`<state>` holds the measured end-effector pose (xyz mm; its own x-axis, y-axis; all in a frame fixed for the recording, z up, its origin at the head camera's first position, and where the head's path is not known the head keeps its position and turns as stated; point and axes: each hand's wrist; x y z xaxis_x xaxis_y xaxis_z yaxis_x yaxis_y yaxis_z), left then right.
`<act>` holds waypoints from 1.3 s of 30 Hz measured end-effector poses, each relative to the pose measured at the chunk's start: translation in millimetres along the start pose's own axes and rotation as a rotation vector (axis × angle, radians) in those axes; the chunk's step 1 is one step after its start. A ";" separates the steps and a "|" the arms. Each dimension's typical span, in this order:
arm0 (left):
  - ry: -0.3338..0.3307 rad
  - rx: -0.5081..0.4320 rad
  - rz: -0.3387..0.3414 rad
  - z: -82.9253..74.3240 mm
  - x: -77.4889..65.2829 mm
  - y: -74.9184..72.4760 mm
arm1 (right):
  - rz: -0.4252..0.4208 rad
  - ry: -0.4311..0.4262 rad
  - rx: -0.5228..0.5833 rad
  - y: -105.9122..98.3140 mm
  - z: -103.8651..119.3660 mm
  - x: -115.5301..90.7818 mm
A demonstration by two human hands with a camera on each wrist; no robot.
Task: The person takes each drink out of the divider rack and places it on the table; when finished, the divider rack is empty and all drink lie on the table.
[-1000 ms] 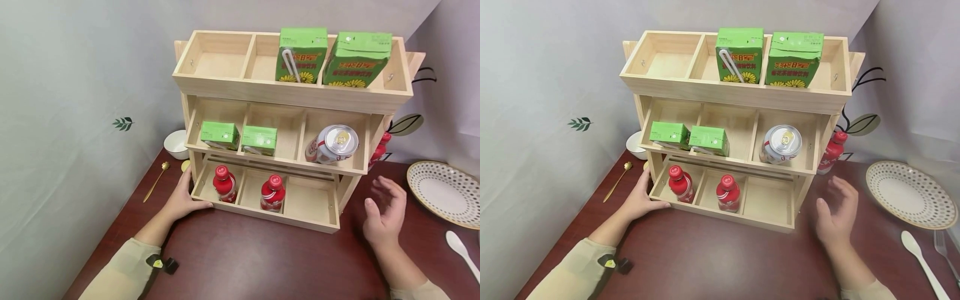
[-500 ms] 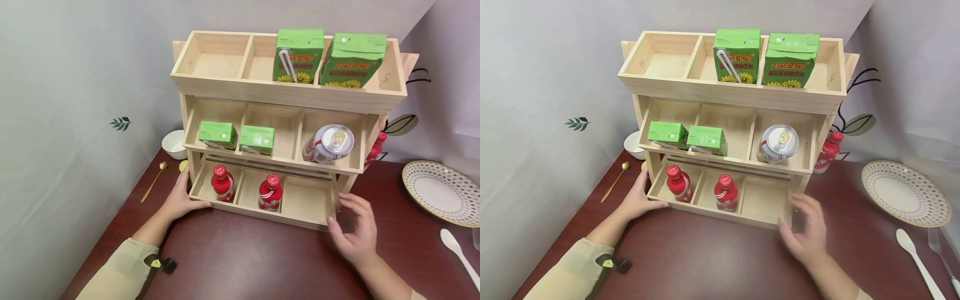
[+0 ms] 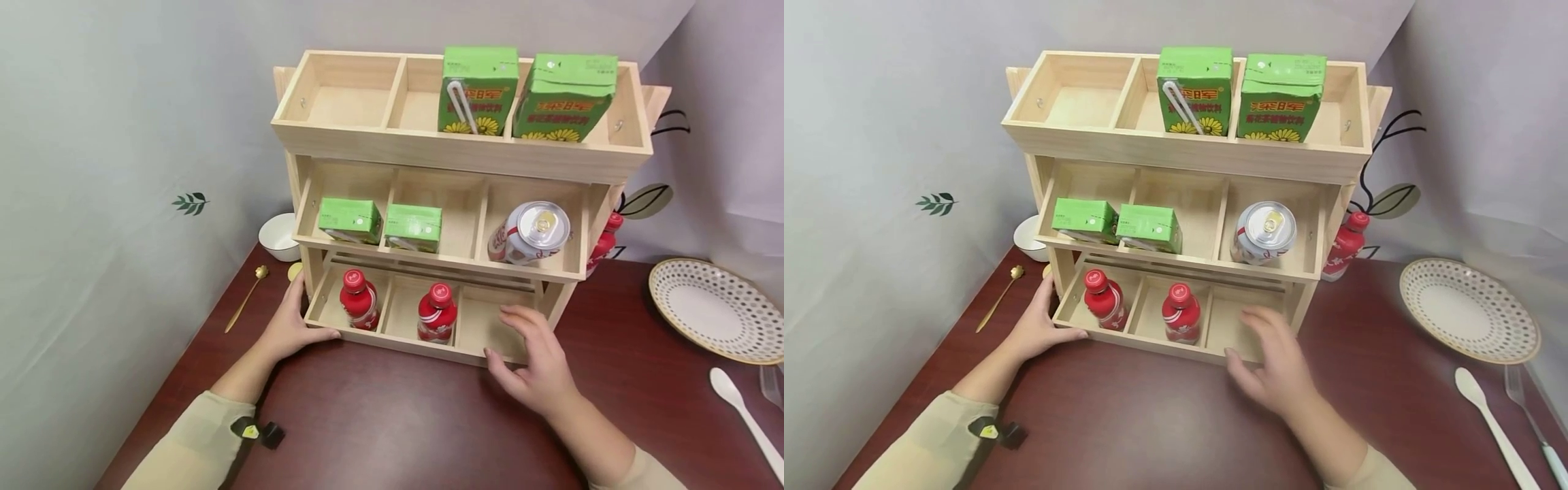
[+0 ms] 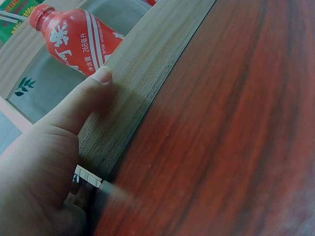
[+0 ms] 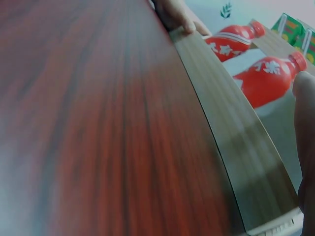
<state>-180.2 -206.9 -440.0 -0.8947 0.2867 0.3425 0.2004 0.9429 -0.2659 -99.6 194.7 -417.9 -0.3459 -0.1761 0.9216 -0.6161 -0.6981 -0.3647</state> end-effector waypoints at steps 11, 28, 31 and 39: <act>-0.006 -0.002 0.002 -0.1 0.0 -0.4 | 0.088 0.016 0.006 31.6 4.2 -0.2; 0.024 0.001 0.002 -2.6 0.8 0.6 | 0.277 0.155 -0.045 65.0 22.5 12.1; 0.024 -0.001 0.003 -3.3 1.0 0.8 | 0.303 0.178 -0.038 65.6 23.2 11.9; 0.022 -0.005 0.002 -3.5 0.5 1.6 | 0.291 0.166 0.005 61.6 21.0 12.0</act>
<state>-179.0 -204.6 -437.1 -0.8852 0.2926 0.3616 0.2047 0.9431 -0.2620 -126.9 135.0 -426.5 -0.6177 -0.2530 0.7446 -0.4711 -0.6391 -0.6080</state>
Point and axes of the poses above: each hand's wrist, its own x-axis towards the middle knuckle, its own y-axis out of the palm, z = x × y, and after that the axes turned 14 degrees about -x, right-handed
